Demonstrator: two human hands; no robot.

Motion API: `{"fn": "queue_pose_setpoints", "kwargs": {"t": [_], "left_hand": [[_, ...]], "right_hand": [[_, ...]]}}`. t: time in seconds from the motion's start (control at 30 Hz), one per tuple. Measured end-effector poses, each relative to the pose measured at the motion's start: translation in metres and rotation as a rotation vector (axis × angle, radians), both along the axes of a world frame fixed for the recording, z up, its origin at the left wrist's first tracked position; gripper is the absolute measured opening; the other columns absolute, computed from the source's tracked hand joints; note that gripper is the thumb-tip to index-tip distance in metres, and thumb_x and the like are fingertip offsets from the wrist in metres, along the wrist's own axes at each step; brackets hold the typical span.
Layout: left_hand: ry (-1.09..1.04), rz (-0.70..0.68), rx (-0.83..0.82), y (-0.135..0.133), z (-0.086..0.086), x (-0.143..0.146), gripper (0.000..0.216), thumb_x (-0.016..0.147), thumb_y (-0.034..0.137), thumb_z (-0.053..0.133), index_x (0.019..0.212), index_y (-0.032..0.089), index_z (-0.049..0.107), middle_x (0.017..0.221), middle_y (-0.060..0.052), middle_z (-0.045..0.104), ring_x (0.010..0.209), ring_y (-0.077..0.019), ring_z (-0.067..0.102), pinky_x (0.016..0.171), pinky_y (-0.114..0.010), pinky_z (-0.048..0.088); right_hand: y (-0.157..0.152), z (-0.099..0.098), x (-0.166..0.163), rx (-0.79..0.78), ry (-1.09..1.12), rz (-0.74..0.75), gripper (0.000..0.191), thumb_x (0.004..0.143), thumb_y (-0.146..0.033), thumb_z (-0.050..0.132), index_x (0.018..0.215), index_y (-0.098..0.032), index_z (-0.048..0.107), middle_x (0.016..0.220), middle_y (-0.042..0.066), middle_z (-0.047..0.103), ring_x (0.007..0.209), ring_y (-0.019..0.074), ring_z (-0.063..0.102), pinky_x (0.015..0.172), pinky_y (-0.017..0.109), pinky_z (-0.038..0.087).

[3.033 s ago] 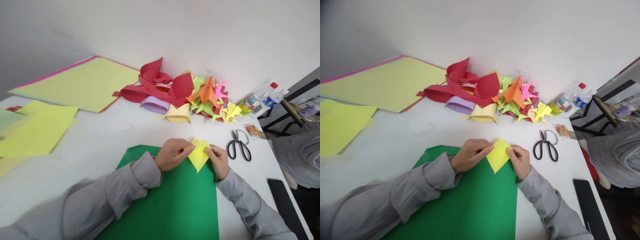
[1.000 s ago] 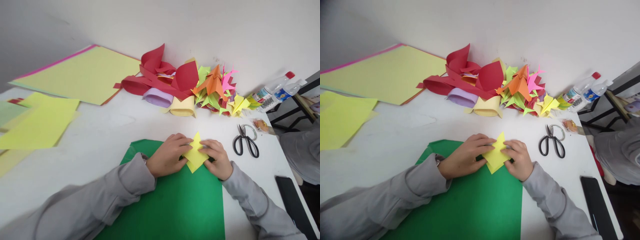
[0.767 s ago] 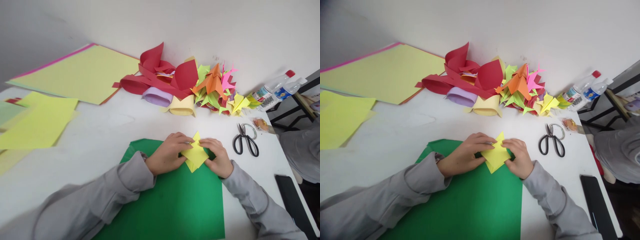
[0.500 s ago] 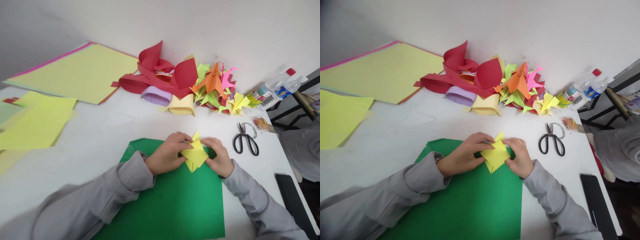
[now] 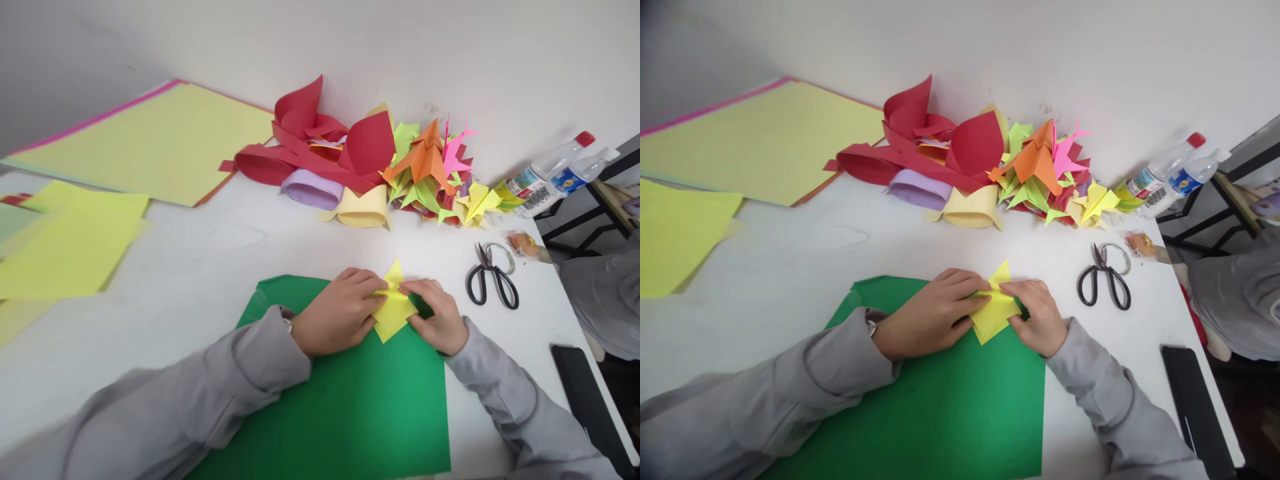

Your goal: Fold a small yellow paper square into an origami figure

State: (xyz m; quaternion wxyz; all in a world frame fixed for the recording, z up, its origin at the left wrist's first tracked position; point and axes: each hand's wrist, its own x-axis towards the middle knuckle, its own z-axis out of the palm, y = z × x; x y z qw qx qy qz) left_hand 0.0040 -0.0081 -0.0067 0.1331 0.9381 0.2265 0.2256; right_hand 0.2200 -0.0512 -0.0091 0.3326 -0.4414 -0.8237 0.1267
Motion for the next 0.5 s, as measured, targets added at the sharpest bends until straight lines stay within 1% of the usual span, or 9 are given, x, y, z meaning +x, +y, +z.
{"fn": "queue_pose_setpoints", "kwargs": {"t": [0.1, 0.2, 0.37, 0.5], "left_hand": [[-0.002, -0.011, 0.039, 0.0002, 0.0003, -0.0001, 0.017, 0.08, 0.013, 0.052, 0.09, 0.014, 0.066, 0.102, -0.01, 0.065, 0.1, -0.0242, 0.054, 0.088, -0.042, 0.045], [-0.036, -0.011, 0.092, 0.0014, -0.0001, -0.001, 0.016, 0.082, 0.013, 0.051, 0.084, 0.015, 0.067, 0.099, -0.009, 0.068, 0.098, -0.0235, 0.055, 0.086, -0.041, 0.046], [-0.027, -0.01, 0.187, 0.0021, -0.0005, -0.0023, 0.021, 0.084, 0.012, 0.05, 0.071, 0.015, 0.066, 0.091, -0.008, 0.071, 0.095, -0.0235, 0.057, 0.082, -0.04, 0.046], [0.019, -0.03, 0.205, 0.0006, 0.0004, -0.001, 0.019, 0.083, 0.014, 0.051, 0.073, 0.014, 0.067, 0.088, -0.01, 0.07, 0.094, -0.0244, 0.057, 0.079, -0.04, 0.046]], "right_hand": [[0.0, 0.0004, -0.0002, -0.004, 0.01, 0.014, 0.056, 0.068, -0.008, 0.049, 0.121, -0.025, 0.05, 0.098, 0.004, 0.07, 0.094, 0.022, 0.063, 0.083, 0.039, 0.048], [-0.0003, 0.0012, -0.0006, -0.002, 0.018, 0.017, 0.056, 0.067, -0.007, 0.05, 0.12, -0.026, 0.051, 0.096, 0.003, 0.071, 0.092, 0.0214, 0.063, 0.083, 0.039, 0.047], [-0.0003, 0.0015, -0.0005, -0.004, -0.001, 0.02, 0.044, 0.069, -0.011, 0.053, 0.11, -0.025, 0.058, 0.093, 0.003, 0.07, 0.087, 0.0209, 0.063, 0.081, 0.039, 0.047], [0.0, 0.0012, -0.0004, 0.037, -0.044, 0.038, 0.038, 0.07, -0.013, 0.055, 0.106, -0.023, 0.061, 0.089, 0.005, 0.069, 0.085, 0.0211, 0.062, 0.082, 0.04, 0.047]]}}
